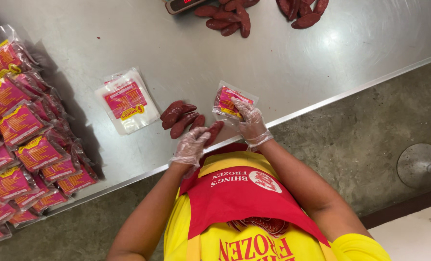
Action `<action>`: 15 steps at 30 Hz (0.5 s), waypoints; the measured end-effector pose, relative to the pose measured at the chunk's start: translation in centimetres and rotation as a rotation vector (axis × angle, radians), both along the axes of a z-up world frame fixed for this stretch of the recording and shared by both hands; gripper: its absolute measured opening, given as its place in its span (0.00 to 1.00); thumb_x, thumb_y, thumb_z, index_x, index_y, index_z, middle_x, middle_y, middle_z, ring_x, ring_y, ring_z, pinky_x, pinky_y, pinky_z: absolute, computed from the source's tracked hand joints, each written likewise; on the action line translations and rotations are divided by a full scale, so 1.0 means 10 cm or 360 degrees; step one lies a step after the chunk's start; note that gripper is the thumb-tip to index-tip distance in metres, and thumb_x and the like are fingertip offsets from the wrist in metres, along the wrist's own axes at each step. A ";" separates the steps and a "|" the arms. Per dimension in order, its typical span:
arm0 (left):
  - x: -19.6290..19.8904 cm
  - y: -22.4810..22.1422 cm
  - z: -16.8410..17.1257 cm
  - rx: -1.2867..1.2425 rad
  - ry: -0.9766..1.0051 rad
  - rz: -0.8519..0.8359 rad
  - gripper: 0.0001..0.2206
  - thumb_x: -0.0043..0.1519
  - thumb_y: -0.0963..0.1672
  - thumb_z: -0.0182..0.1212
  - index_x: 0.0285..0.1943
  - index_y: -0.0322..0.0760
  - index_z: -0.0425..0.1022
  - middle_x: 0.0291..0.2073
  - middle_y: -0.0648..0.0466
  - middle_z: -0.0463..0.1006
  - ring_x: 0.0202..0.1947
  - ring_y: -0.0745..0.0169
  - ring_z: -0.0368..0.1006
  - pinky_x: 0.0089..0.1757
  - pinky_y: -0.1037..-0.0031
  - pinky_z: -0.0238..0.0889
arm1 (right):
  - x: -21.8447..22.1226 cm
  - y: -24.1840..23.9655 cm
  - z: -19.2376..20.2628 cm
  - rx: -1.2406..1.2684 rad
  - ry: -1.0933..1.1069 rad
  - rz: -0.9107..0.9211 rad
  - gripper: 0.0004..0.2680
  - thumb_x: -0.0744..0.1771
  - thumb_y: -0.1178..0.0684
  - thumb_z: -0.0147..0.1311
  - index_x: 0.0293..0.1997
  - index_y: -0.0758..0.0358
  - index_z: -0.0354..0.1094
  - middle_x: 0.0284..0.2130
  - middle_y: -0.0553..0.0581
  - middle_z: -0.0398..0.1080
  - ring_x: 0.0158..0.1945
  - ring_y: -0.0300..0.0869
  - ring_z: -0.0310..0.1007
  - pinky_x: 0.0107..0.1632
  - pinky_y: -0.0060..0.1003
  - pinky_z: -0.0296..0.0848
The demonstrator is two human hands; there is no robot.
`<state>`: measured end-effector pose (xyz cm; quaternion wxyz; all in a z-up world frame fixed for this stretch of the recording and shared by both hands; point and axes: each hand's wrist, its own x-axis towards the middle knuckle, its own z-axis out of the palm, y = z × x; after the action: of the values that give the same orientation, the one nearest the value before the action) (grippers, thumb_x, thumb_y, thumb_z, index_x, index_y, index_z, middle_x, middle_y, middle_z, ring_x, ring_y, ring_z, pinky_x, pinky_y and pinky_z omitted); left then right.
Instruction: The person places sliced sausage pieces into small plastic bags on a stainless steel table. They pick up the sausages from a pile, insert them into the packaging, and then place the filled bags onto a stack of completed packages.
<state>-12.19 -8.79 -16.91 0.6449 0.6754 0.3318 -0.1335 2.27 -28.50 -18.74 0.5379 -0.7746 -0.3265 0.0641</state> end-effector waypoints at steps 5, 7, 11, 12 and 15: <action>0.16 -0.32 -0.28 -0.0797 -0.0071 0.0106 0.19 0.65 0.42 0.57 0.66 0.39 0.71 0.46 0.57 0.80 0.30 0.73 0.68 0.31 0.80 0.62 | -0.20 -0.11 0.02 -0.0391 -0.0205 -0.0125 0.26 0.61 0.66 0.57 0.67 0.55 0.63 0.43 0.68 0.73 0.43 0.61 0.76 0.46 0.50 0.76; 0.19 -0.41 -0.41 -0.0602 -0.0173 0.0141 0.17 0.63 0.40 0.60 0.62 0.36 0.69 0.45 0.58 0.80 0.30 0.74 0.70 0.32 0.81 0.66 | -0.32 -0.16 -0.01 -0.0648 -0.0314 -0.0142 0.25 0.62 0.63 0.61 0.68 0.55 0.61 0.40 0.68 0.73 0.39 0.62 0.75 0.44 0.53 0.74; 0.36 -0.54 -0.64 -0.0317 -0.0173 0.0320 0.09 0.61 0.37 0.66 0.45 0.30 0.69 0.33 0.56 0.77 0.29 0.71 0.72 0.29 0.77 0.67 | -0.37 -0.20 0.02 -0.0485 -0.0069 0.0027 0.25 0.64 0.65 0.57 0.70 0.50 0.61 0.41 0.66 0.73 0.39 0.58 0.77 0.43 0.50 0.76; 0.38 -0.58 -0.68 -0.0424 -0.0184 0.0386 0.09 0.60 0.37 0.67 0.42 0.31 0.69 0.31 0.56 0.76 0.28 0.71 0.71 0.29 0.76 0.67 | -0.39 -0.19 0.06 -0.0383 0.0006 0.0068 0.25 0.63 0.65 0.57 0.69 0.51 0.61 0.41 0.66 0.73 0.40 0.58 0.77 0.43 0.49 0.77; 0.43 -0.71 -0.82 -0.0088 -0.0010 0.0234 0.04 0.59 0.37 0.59 0.36 0.35 0.77 0.27 0.56 0.79 0.25 0.70 0.72 0.29 0.76 0.66 | -0.34 -0.16 0.17 -0.0092 -0.0075 0.0193 0.26 0.63 0.66 0.55 0.70 0.51 0.60 0.45 0.65 0.74 0.44 0.57 0.78 0.47 0.47 0.78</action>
<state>-7.86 -15.86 -25.12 0.6724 0.6315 0.3748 -0.0928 -1.16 -30.08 -17.02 0.5027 -0.7698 -0.3835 0.0878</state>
